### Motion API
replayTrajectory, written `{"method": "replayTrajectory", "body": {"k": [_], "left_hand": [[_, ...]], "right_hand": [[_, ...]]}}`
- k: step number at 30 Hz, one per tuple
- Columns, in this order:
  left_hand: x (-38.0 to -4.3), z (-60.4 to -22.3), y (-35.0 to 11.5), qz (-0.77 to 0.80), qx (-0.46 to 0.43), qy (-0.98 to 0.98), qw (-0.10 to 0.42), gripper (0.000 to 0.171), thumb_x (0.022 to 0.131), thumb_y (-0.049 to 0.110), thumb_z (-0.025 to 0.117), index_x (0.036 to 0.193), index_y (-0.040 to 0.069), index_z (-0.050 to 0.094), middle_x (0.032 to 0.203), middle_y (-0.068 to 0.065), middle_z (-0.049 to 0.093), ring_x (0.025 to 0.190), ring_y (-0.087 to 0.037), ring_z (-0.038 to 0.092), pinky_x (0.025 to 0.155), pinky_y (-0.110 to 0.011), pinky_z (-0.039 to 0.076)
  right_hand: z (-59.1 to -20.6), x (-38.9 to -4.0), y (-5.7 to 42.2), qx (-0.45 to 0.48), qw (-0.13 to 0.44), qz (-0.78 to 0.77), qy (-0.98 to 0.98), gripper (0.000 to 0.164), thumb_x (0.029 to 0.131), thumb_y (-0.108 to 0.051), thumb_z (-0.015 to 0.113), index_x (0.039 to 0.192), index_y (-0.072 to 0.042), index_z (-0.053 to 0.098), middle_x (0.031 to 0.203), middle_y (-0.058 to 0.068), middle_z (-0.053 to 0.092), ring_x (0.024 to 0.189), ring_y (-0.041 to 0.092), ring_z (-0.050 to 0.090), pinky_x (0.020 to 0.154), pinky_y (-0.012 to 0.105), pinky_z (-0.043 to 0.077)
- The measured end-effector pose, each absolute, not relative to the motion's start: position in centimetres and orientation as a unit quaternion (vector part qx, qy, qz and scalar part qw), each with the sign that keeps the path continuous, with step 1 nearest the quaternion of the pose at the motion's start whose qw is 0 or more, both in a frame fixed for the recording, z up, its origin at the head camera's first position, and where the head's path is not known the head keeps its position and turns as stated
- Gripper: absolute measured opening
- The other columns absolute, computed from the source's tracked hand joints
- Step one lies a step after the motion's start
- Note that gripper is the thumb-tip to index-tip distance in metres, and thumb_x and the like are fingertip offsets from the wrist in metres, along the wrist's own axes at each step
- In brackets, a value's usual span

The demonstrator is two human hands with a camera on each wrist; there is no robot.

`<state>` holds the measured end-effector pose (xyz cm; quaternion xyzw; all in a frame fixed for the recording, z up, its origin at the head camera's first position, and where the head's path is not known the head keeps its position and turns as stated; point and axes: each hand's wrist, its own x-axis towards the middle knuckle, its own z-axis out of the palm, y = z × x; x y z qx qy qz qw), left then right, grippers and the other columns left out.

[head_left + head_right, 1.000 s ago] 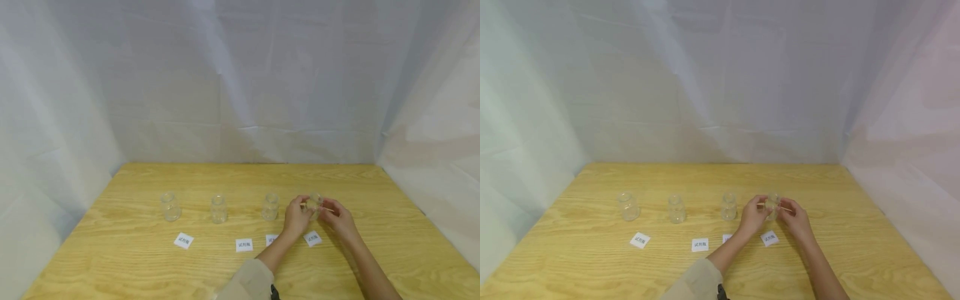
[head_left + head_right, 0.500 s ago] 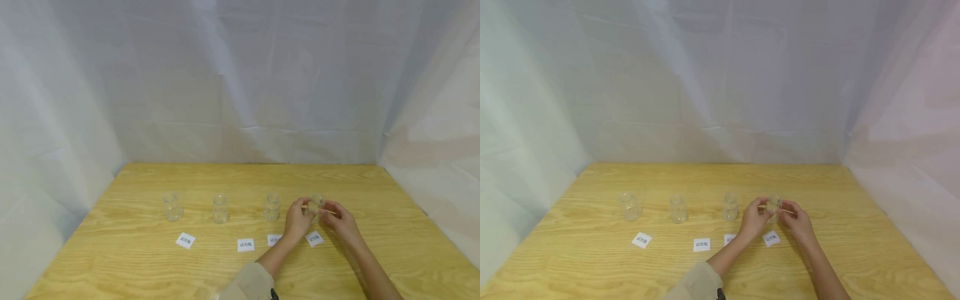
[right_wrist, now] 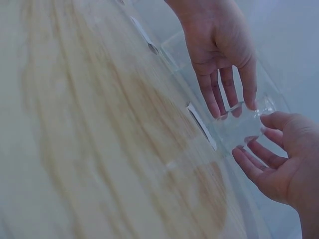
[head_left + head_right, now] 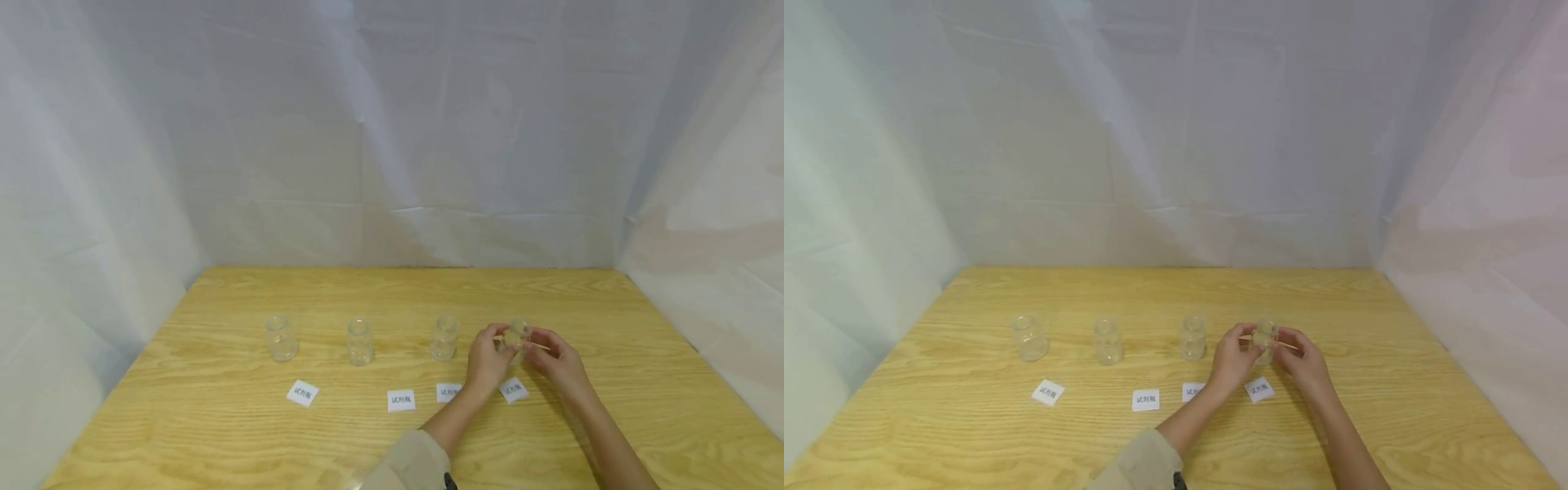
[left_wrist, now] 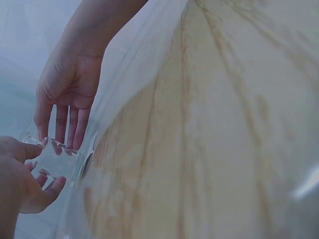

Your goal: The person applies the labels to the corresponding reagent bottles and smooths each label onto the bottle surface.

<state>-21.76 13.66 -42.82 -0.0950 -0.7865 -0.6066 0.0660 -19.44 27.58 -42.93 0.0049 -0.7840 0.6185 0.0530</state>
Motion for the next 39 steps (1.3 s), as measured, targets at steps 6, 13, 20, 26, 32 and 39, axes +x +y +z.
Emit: {"method": "replayTrajectory", "body": {"k": [6,13,20,26,32,39], "left_hand": [[-21.7,-42.7,13.7,-0.604,-0.084,-0.790,0.057,0.033,0.077,0.007,0.073,0.109,0.010,0.064,0.104,-0.002,0.061,0.087,-0.016,0.057,0.070,-0.023,0.046],[-21.6,-42.6,13.7,-0.605,-0.082,-0.791,0.049,0.036,0.078,0.008,0.072,0.113,0.010,0.063,0.107,-0.003,0.060,0.090,-0.017,0.056,0.072,-0.025,0.046],[-21.3,-42.2,13.6,-0.593,-0.085,-0.798,0.060,0.041,0.078,0.012,0.073,0.117,0.008,0.060,0.109,-0.005,0.058,0.093,-0.020,0.056,0.074,-0.027,0.046],[-21.3,-42.2,13.5,-0.594,-0.077,-0.799,0.053,0.041,0.077,0.012,0.074,0.116,0.009,0.061,0.110,-0.005,0.058,0.093,-0.019,0.056,0.075,-0.026,0.046],[-20.8,-41.6,13.2,-0.606,-0.081,-0.791,0.032,0.042,0.079,0.014,0.072,0.119,0.009,0.059,0.113,-0.003,0.056,0.097,-0.020,0.054,0.074,-0.027,0.046],[-19.8,-39.7,11.5,-0.615,-0.126,-0.778,0.031,0.039,0.082,0.014,0.069,0.119,0.012,0.058,0.114,0.000,0.054,0.100,-0.018,0.052,0.072,-0.022,0.045]], "right_hand": [[-42.9,-19.4,27.7,0.011,0.050,0.617,-0.785,0.049,0.093,-0.020,0.056,0.130,0.007,0.040,0.127,0.026,0.042,0.094,0.002,0.054,0.084,0.026,0.047],[-42.7,-19.3,27.7,0.010,0.050,0.612,-0.789,0.048,0.094,-0.019,0.054,0.131,0.008,0.037,0.128,0.027,0.040,0.094,0.002,0.053,0.085,0.028,0.046],[-42.1,-19.0,27.7,0.009,0.068,0.598,-0.798,0.047,0.095,-0.018,0.052,0.130,0.009,0.037,0.127,0.028,0.042,0.093,0.001,0.052,0.083,0.028,0.047],[-42.3,-19.0,27.9,0.006,0.058,0.600,-0.798,0.048,0.096,-0.020,0.051,0.131,0.009,0.036,0.128,0.028,0.041,0.094,0.002,0.052,0.085,0.029,0.047],[-41.6,-18.8,28.6,0.015,0.092,0.579,-0.810,0.047,0.096,-0.025,0.050,0.129,0.007,0.040,0.126,0.024,0.046,0.096,0.002,0.053,0.083,0.026,0.047],[-39.0,-17.9,28.5,0.047,0.175,0.576,-0.797,0.039,0.094,-0.017,0.054,0.121,0.010,0.047,0.111,-0.003,0.059,0.095,0.001,0.055,0.078,0.015,0.046]]}}
